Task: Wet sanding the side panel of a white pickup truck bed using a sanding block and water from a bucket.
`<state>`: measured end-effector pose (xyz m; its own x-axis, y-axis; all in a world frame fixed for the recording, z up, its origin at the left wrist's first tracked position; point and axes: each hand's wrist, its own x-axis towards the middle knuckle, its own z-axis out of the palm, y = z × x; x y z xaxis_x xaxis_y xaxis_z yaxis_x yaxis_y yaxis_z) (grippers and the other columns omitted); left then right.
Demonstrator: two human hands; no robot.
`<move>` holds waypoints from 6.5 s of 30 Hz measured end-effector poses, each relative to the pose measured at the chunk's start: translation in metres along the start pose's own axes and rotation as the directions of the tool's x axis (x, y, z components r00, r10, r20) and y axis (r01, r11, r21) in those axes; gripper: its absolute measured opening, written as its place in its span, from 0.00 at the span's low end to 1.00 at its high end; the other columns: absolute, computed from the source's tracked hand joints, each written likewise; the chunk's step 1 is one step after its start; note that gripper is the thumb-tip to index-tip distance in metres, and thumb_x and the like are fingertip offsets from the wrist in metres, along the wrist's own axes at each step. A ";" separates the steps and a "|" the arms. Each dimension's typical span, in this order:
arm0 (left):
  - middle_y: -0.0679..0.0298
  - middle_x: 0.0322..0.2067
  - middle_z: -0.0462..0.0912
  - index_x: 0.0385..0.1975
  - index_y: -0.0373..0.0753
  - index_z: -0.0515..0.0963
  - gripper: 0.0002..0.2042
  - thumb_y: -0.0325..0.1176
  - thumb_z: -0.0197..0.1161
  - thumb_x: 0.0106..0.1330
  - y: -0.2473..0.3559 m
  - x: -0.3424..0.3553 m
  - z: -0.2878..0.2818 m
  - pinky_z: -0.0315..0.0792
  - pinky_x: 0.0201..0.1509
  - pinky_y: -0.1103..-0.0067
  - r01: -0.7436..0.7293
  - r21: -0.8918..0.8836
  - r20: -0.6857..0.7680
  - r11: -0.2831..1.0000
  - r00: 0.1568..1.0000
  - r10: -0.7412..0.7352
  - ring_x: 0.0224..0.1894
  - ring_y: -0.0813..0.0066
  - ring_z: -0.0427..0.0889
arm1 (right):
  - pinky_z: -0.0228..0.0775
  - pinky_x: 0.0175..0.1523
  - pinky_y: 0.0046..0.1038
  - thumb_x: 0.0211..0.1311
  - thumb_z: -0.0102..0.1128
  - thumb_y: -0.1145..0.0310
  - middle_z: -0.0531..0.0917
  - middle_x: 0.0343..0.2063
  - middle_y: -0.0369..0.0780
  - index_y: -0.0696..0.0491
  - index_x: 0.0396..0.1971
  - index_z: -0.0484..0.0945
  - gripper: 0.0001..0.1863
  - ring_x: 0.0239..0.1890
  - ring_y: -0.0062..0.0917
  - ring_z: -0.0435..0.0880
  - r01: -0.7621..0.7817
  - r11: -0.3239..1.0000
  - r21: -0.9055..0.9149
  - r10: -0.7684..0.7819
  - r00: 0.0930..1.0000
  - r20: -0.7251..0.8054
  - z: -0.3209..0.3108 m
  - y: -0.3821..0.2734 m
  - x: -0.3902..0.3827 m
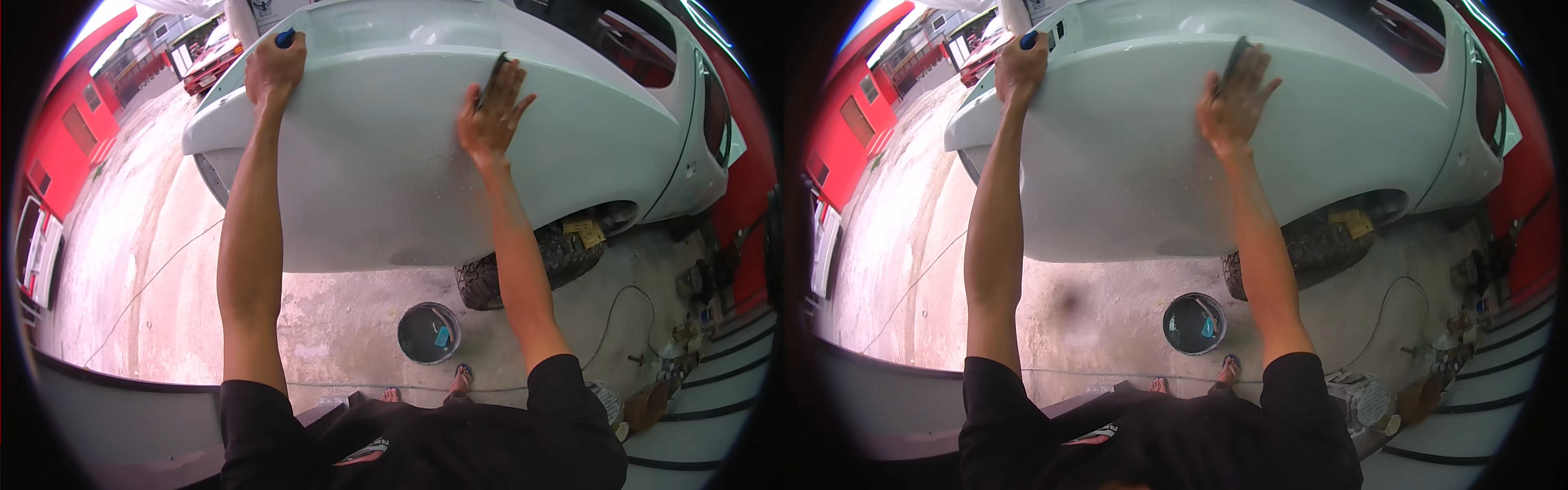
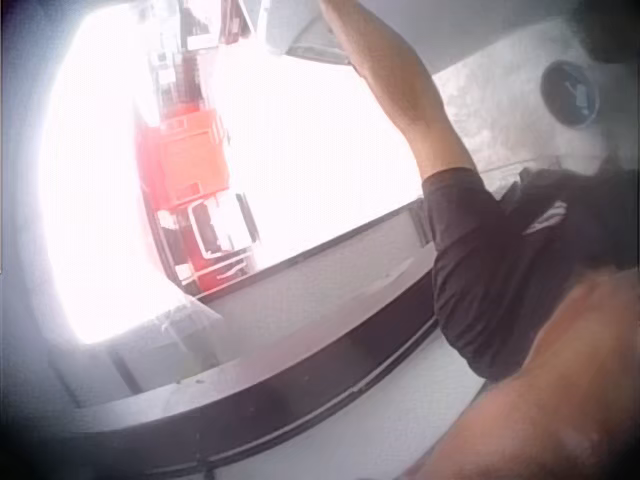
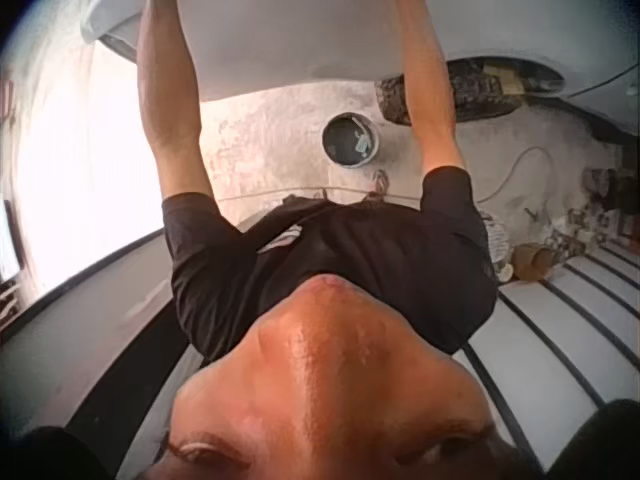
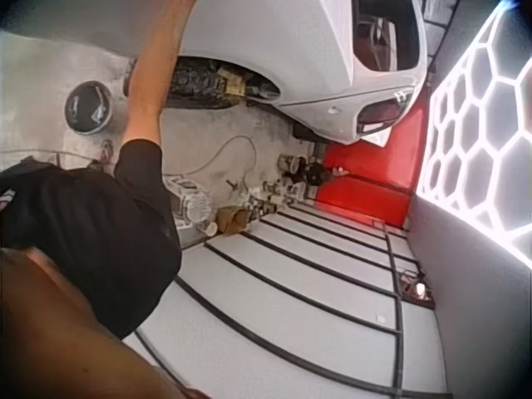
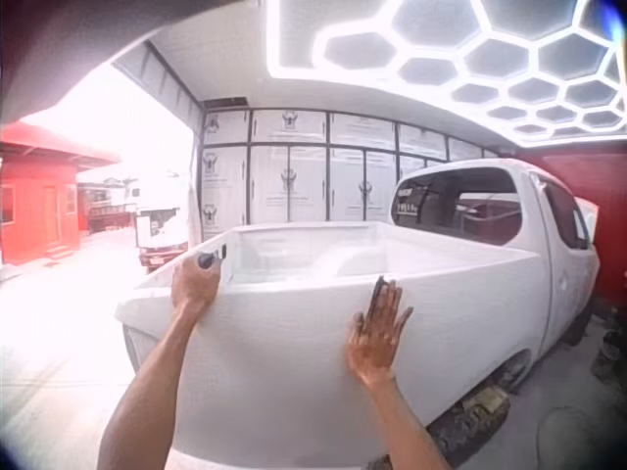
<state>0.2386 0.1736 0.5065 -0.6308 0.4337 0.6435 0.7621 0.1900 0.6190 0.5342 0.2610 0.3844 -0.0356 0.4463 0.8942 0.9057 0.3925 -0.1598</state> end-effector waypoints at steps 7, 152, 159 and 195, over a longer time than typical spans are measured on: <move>0.49 0.46 0.86 0.48 0.47 0.85 0.25 0.56 0.58 0.58 0.021 -0.008 0.018 0.75 0.57 0.60 0.018 0.026 0.072 0.999 0.997 -0.020 0.52 0.46 0.83 | 0.27 0.79 0.50 0.75 0.38 0.48 0.46 0.75 0.58 0.70 0.72 0.46 0.42 0.78 0.52 0.38 0.036 0.953 0.300 -0.035 0.999 -0.009 -0.003 -0.089 -0.032; 0.53 0.58 0.77 0.62 0.32 0.70 0.26 0.49 0.46 0.79 -0.202 -0.590 0.063 0.86 0.44 0.60 0.986 0.090 0.993 -0.142 -0.099 -0.057 0.54 0.58 0.81 | 0.73 0.29 0.25 0.66 0.60 0.43 0.84 0.35 0.38 0.50 0.45 0.79 0.24 0.32 0.26 0.85 -0.672 0.378 -0.636 -0.443 -0.735 0.514 0.010 0.075 -0.442; 0.55 0.48 0.81 0.56 0.32 0.73 0.18 0.38 0.44 0.78 -0.267 -0.768 0.161 0.81 0.32 0.69 0.922 -0.160 0.626 -0.353 -0.181 -0.758 0.39 0.68 0.84 | 0.76 0.32 0.25 0.67 0.61 0.41 0.83 0.35 0.35 0.50 0.47 0.80 0.26 0.31 0.19 0.82 -0.554 0.444 -0.704 -0.303 -0.833 0.463 0.055 0.074 -0.546; 0.64 0.40 0.82 0.46 0.37 0.79 0.20 0.50 0.54 0.75 -0.320 -0.720 0.184 0.77 0.45 0.72 0.166 -0.832 0.554 -0.530 0.309 -0.773 0.40 0.75 0.81 | 0.77 0.51 0.44 0.56 0.66 0.64 0.84 0.46 0.45 0.44 0.37 0.84 0.09 0.49 0.45 0.84 -0.335 0.668 0.664 -0.714 -0.038 0.699 0.002 -0.055 -0.544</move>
<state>0.4755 -0.0371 -0.2376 -0.7031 0.4750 -0.5292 -0.6298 -0.7615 0.1533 0.5023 -0.0015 -0.0938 -0.9407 0.2649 -0.2121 0.3365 0.6468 -0.6844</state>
